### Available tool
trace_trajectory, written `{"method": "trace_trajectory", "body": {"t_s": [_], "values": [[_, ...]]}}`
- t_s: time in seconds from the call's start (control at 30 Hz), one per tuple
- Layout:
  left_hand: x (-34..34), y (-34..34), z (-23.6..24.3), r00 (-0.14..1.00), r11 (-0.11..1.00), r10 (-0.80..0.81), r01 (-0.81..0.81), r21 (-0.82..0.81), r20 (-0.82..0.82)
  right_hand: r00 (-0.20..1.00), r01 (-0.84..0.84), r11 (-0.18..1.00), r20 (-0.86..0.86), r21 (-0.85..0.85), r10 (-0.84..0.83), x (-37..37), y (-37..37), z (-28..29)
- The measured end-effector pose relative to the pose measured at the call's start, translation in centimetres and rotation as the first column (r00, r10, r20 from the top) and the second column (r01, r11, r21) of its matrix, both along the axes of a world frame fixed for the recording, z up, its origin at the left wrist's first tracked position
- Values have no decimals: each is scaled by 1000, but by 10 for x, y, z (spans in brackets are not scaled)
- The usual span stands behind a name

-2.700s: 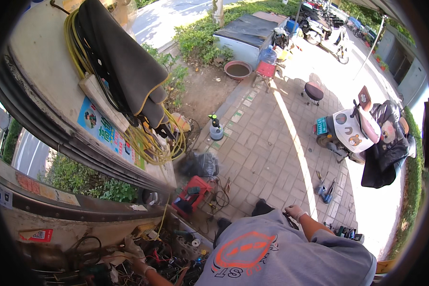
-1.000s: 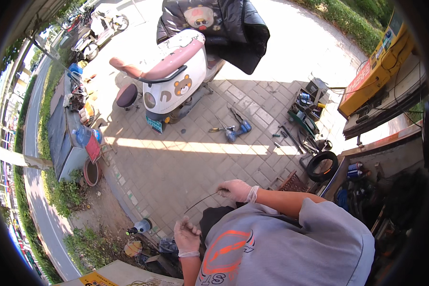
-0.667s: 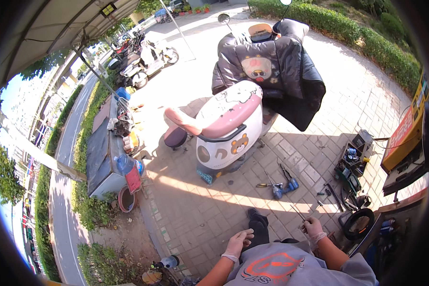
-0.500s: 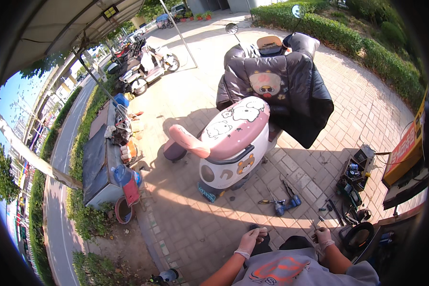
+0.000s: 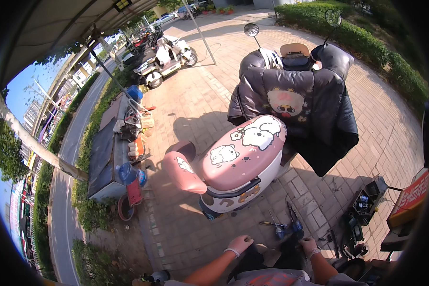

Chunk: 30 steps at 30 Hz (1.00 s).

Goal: The person uses a cordless impact wrench to remove bolts from the rear fender of a white scooter, then removes the fender. They retrieve a zip tie and a cordless drill, then reattach the fender using the zip tie and drill.

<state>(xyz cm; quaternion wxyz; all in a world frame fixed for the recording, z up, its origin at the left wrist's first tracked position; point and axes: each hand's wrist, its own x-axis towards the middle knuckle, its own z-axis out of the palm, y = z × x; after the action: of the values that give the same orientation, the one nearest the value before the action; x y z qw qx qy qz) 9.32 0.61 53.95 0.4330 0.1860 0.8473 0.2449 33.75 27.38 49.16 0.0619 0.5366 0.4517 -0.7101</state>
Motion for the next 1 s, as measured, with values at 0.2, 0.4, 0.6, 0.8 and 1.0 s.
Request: {"method": "trace_trajectory", "body": {"t_s": [0.2, 0.4, 0.6, 0.8, 1.0], "values": [[-8, 84, -61, 980, 989, -113, 96, -108, -163, 999, -10, 988, 30, -154, 15, -30, 56, -61], [-57, 172, -155, 948, 929, -275, 219, -297, -162, 995, 77, 982, 77, -173, -64, -78, 79, -172], [-103, 217, -325, 808, 944, -323, 239, -227, -493, 964, 266, 912, 66, -311, -259, -159, 72, -365], [-135, 222, -408, 548, 891, -454, 290, -349, -703, 931, 292, 822, -51, -489, -361, -287, 48, -498], [-177, 218, -420, 558, 903, -415, 158, -399, -719, 729, 367, 555, -140, -747, -670, -382, 16, -550]]}}
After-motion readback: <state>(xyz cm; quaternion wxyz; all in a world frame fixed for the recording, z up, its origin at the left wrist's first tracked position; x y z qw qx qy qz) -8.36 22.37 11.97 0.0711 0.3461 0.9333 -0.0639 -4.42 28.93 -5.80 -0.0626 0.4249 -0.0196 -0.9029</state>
